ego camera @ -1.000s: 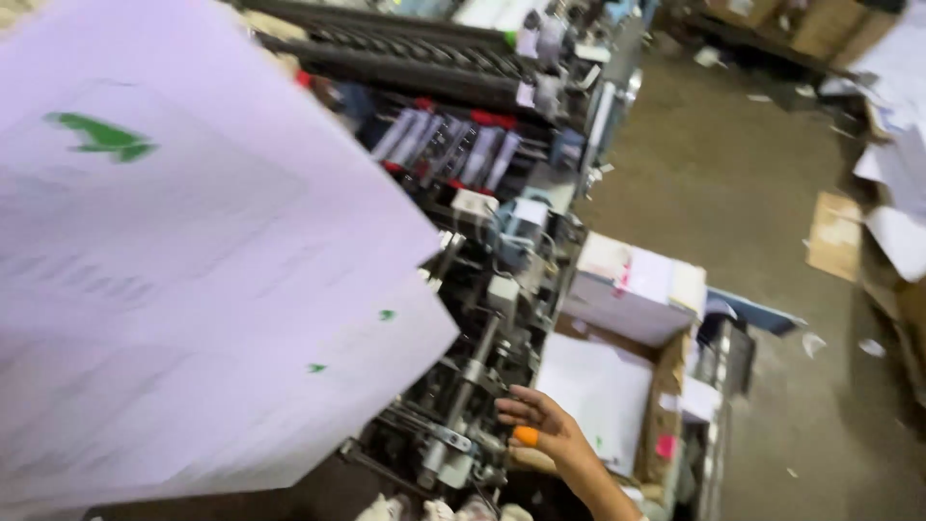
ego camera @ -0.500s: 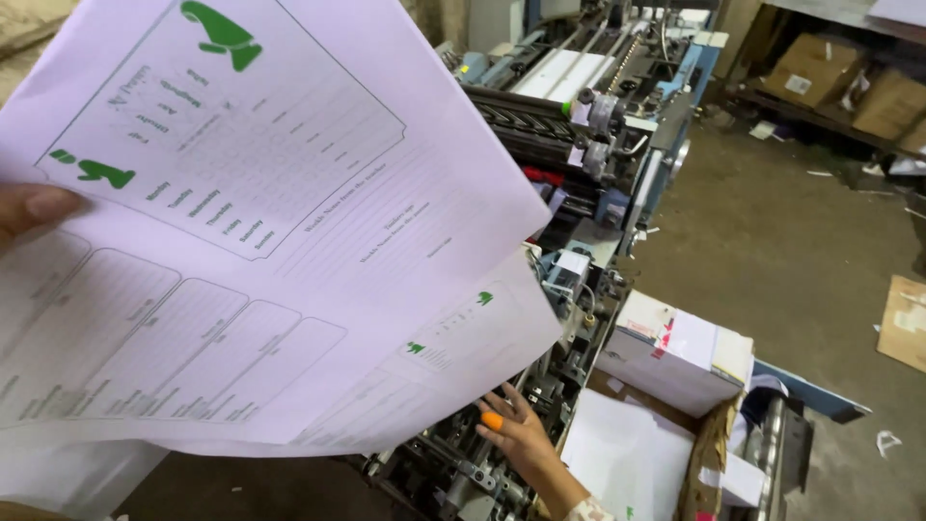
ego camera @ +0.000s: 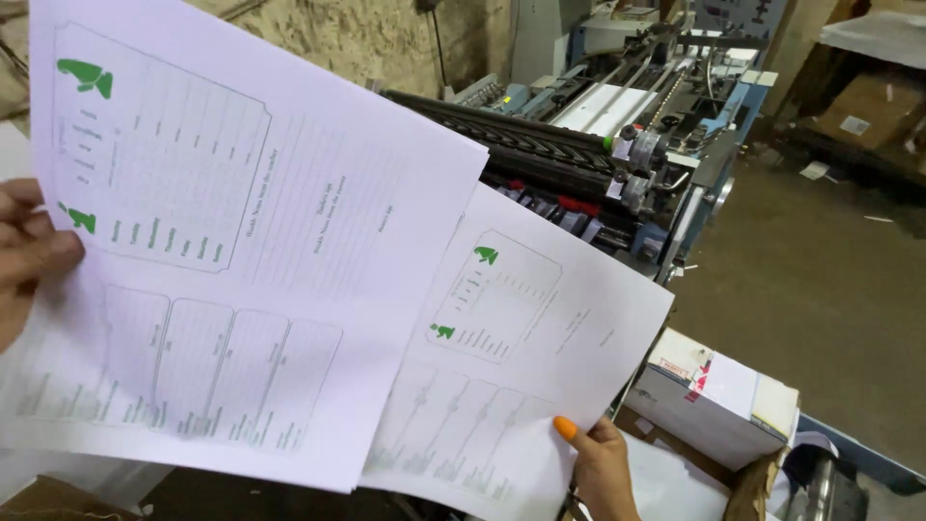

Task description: Operating an industrial printing machine by feeding paper, monitoring the process, and inspecting the printed output.

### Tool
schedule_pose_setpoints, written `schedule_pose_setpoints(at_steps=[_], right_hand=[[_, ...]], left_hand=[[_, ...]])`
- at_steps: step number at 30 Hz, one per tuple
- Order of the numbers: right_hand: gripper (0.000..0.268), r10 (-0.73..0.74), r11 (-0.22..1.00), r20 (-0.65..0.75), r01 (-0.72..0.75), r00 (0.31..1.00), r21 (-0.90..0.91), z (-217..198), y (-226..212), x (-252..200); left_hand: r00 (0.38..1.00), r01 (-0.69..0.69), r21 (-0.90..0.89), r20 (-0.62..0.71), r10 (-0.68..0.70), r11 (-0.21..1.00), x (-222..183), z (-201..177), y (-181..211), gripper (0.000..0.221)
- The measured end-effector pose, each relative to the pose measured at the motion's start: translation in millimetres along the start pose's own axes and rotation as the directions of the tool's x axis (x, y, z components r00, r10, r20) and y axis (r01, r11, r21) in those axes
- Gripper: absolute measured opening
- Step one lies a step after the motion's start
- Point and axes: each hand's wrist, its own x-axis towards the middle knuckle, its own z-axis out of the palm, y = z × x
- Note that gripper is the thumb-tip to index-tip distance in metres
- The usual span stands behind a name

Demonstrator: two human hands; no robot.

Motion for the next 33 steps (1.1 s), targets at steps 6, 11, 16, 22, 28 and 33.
schedule_pose_setpoints(at_steps=[6, 11, 16, 22, 28, 33], right_hand=[[0.047, -0.019, 0.996, -0.069, 0.013, 0.997, -0.084, 11.6, -64.5, -28.0], [0.033, -0.105, 0.987, -0.110, 0.090, 0.988, -0.136, -8.5, -72.7, -28.6], [0.041, -0.104, 0.945, -0.236, 0.023, 0.966, -0.325, -1.0, -111.5, -52.1], [0.050, -0.113, 0.947, -0.243, 0.030, 0.963, -0.321, 9.0, -137.5, -74.3], [0.044, -0.221, 0.923, -0.222, 0.130, 0.950, -0.363, -46.7, -123.0, -47.7], [0.045, -0.180, 0.912, -0.339, 0.027, 0.924, -0.409, -42.3, -144.7, -58.8]], left_hand=[[0.967, 0.256, -0.378, 0.082, -0.243, 0.890, -22.1, 24.7, -13.9, 0.038], [0.972, 0.235, -0.301, 0.048, -0.231, 0.924, -36.7, 66.5, 4.3, 0.066], [0.976, 0.217, -0.178, 0.004, -0.220, 0.960, -58.1, 89.2, 15.6, 0.067], [0.903, 0.426, -0.125, -0.001, -0.430, 0.896, -73.4, 109.6, 28.1, 0.068], [0.811, 0.585, -0.029, -0.008, -0.585, 0.811, -87.6, 122.4, -13.8, 0.051], [0.783, 0.622, -0.158, 0.130, -0.609, 0.767, -97.9, 133.9, -50.9, 0.045]])
